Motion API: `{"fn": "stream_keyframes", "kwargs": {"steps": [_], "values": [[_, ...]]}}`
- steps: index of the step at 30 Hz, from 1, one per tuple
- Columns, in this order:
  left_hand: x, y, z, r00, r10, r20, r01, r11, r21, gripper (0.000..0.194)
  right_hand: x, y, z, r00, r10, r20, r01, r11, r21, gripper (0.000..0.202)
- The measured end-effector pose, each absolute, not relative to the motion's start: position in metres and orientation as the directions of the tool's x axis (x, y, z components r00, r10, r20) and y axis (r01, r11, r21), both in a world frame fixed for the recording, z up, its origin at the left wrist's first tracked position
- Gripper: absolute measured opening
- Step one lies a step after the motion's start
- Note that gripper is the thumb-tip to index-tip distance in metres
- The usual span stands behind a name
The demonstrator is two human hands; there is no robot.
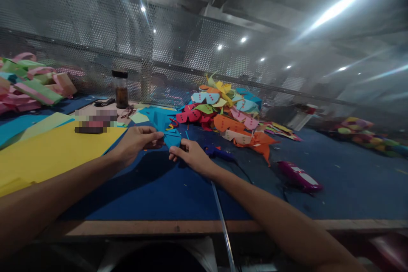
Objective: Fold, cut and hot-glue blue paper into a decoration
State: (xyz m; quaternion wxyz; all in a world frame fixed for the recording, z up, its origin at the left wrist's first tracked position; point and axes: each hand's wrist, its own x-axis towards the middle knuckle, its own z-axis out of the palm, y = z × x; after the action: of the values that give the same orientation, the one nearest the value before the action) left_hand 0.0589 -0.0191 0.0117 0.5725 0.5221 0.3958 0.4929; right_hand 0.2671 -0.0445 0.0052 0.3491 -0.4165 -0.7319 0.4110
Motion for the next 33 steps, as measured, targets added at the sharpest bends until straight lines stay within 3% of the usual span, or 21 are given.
{"fn": "stream_keyframes", "kwargs": {"steps": [8,33], "values": [[0.0594,-0.0203,0.0095,0.226,0.971,0.077,-0.166,-0.039,0.985,0.036,0.2659,-0.0445,0.0056,-0.396,0.897,0.195,0.382,0.354,-0.854,0.014],[0.0605,-0.0214,0.0123,0.228,0.972,0.06,-0.135,-0.03,0.99,0.042,0.2653,-0.0448,0.0046,-0.428,0.89,0.156,0.406,0.343,-0.847,0.019]]}}
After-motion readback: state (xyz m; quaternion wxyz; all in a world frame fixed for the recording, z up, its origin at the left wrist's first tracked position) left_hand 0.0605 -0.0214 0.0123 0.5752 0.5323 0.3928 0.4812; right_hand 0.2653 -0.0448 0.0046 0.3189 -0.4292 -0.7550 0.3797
